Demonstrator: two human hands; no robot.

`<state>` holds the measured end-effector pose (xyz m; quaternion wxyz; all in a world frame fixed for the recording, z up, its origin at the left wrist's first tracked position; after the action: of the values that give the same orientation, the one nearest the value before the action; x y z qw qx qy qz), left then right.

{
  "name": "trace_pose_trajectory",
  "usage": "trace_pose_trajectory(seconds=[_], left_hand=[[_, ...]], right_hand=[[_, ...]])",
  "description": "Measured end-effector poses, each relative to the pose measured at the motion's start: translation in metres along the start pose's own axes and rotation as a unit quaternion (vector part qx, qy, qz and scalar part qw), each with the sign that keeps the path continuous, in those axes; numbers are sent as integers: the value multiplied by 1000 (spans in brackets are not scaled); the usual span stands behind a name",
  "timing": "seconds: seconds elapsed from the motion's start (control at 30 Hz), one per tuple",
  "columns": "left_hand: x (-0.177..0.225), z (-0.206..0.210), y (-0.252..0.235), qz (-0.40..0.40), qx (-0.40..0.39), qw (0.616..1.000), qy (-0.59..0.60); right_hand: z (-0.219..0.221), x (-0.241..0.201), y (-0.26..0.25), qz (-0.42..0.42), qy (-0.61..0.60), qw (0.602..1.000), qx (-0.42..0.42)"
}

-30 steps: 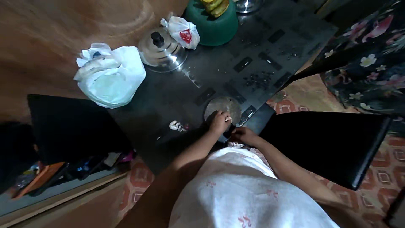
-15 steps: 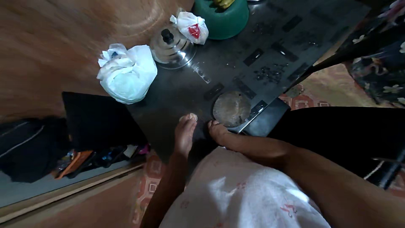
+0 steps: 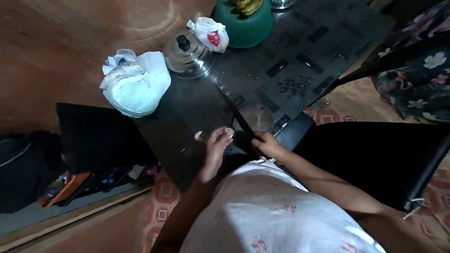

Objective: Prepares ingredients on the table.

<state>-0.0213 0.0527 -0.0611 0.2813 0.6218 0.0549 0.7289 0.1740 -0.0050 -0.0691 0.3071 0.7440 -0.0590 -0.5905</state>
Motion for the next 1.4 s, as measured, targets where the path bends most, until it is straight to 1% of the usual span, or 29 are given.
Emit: trace_pose_trajectory(seconds=[0.03, 0.1, 0.13, 0.2, 0.27, 0.37, 0.5, 0.63, 0.8, 0.93, 1.03, 1.17, 1.27, 1.33, 1.4], left_hand=[[-1, 8, -6, -8, -12, 1000, -20], [-4, 24, -21, -19, -42, 995, -87], [-7, 31, -29, -25, -60, 989, -133], [-16, 43, -49, -41, -94, 968, -228], [-29, 53, -69, -55, -123, 943, -305], [-44, 61, -89, -57, -137, 904, -401], [-51, 62, -93, -63, -122, 887, -440], [-54, 57, -93, -74, -111, 891, -434], [-58, 54, -87, -87, -88, 923, -363], [-60, 49, -82, -108, -66, 938, -324], [-61, 48, -77, -121, -56, 959, -250], [-62, 49, -68, -114, -57, 980, -151], [-64, 50, -66, -107, -54, 982, -143], [-65, 50, -67, -108, -48, 982, -146], [-66, 49, -66, -110, -41, 982, -147]], right_hand=[[-4, 2, 10, -34, -24, 999, 30], [-14, 6, 24, -55, -41, 995, 67], [-19, 10, 29, -43, -25, 995, 86], [-30, 21, 34, 9, 5, 994, 111], [-36, 33, 36, 65, 16, 993, 97], [-35, 47, 34, 102, 44, 992, 54], [-27, 50, 26, 124, 131, 983, 31], [-20, 52, 18, 136, 149, 979, 40], [-21, 65, 17, 140, 147, 976, 75], [-22, 82, 19, 114, 172, 972, 110], [-22, 96, 21, 68, 192, 971, 128], [-20, 110, 22, 60, 171, 979, 95], [-16, 112, 25, 73, 151, 982, 83], [-18, 101, 30, 54, 141, 982, 114], [-18, 80, 41, -15, 167, 969, 183]])
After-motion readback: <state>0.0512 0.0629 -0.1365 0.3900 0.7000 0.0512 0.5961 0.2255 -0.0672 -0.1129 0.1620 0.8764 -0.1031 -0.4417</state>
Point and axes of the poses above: each hand's wrist, its own y-axis away from the middle knuckle, its own z-axis out of the palm, x = y × z, the point moved 4 cm from there along -y, towards the middle knuckle, and after that the axes turned 12 degrees about -x, right-handed, at the moved point
